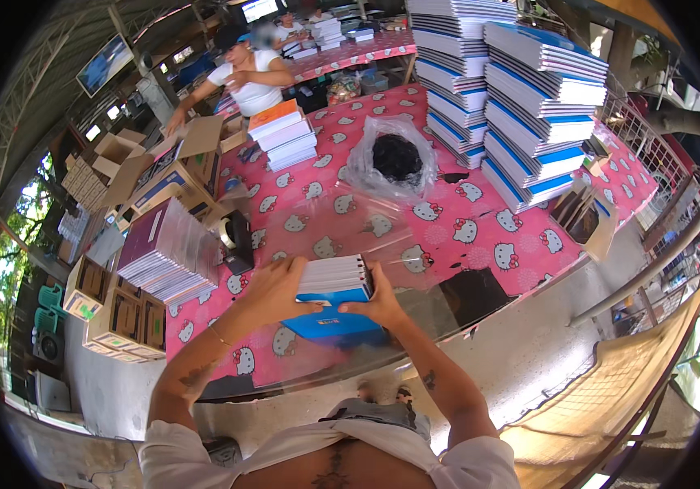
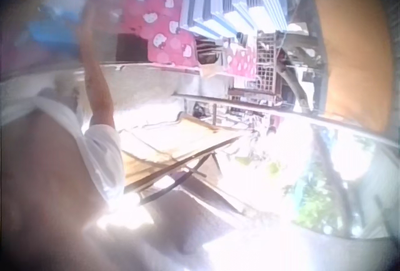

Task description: The person places notebooks into plastic sleeves by hand, folds the sleeve flaps, and stacks the sleeved notebooks onto the table.

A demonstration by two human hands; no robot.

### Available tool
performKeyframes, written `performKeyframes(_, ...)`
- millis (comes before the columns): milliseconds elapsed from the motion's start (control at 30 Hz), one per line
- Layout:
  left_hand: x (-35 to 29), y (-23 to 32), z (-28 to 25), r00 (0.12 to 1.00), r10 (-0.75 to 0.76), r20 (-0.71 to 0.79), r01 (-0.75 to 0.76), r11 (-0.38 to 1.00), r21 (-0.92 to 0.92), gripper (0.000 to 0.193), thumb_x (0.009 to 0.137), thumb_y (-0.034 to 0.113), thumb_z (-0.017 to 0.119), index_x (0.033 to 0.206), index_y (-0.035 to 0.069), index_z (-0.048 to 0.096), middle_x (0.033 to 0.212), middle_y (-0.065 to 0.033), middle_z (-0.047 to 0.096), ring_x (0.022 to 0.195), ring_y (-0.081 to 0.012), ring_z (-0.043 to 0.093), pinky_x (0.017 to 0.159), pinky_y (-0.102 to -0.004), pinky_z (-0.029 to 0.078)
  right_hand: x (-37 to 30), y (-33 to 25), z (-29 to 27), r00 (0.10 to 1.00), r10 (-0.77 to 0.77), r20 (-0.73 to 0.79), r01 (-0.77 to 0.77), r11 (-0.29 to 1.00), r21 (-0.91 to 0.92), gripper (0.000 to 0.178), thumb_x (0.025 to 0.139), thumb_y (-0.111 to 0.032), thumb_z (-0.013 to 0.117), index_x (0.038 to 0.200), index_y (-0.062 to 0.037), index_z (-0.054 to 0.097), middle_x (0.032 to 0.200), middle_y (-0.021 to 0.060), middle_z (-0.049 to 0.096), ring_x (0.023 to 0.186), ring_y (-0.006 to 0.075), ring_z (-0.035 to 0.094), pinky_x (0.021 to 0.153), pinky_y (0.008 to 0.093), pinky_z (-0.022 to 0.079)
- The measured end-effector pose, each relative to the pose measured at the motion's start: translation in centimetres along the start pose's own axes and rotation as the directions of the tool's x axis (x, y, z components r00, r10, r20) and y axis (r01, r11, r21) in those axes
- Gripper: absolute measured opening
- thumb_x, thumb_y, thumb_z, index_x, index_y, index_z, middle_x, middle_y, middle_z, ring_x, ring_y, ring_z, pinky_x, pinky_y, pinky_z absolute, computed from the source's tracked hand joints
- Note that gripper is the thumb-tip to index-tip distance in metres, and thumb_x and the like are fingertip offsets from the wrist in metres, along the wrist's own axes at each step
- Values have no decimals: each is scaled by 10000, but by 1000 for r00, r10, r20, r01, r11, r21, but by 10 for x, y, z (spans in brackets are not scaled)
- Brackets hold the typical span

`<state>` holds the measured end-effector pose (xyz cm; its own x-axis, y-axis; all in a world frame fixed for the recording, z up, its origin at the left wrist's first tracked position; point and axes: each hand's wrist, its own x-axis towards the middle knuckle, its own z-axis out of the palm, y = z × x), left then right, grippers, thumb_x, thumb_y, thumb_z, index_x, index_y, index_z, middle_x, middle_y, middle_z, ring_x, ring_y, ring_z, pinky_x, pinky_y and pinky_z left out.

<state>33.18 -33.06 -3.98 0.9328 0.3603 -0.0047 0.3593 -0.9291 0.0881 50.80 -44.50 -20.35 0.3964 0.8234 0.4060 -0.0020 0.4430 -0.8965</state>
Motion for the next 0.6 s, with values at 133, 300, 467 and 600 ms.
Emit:
performKeyframes(133,-3,-4,-2,999,52,-10,-52,997,55,764,665,571,816,1053,-17,522,906,-194,661,833,-384,665,741,-467,525,2,-5,-7,998,58,26,-56,996,-69,895,615,-221,941,1309,-43,405,1240,98,523,1172,183,497,1018,350,401)
performKeyframes(300,-22,-30,-26,959,-224,-173,175,950,-259,670,726,451,827,1087,-38,547,888,-176,691,792,-331,697,700,-420,556,-9,-3,-59,954,298,-37,-232,810,539,993,744,-517,816,1471,-70,309,1400,100,454,1279,226,460,1052,404,389)
performKeyframes(467,-33,-120,108,786,-611,94,317,268,-910,571,792,377,812,1152,-23,622,997,-102,702,853,-187,684,755,-358,568,-13,15,-16,759,623,187,-643,674,364,932,800,-505,766,1475,-49,313,1404,120,464,1282,267,462,1053,394,381)
performKeyframes(600,-1,-114,166,765,-572,296,235,-180,-955,553,787,371,819,1189,36,640,1096,-73,665,940,-168,650,801,-318,543,18,47,-51,649,758,-68,-726,644,241,572,806,-322,787,1256,-50,560,1106,57,642,1011,173,598,852,352,468)
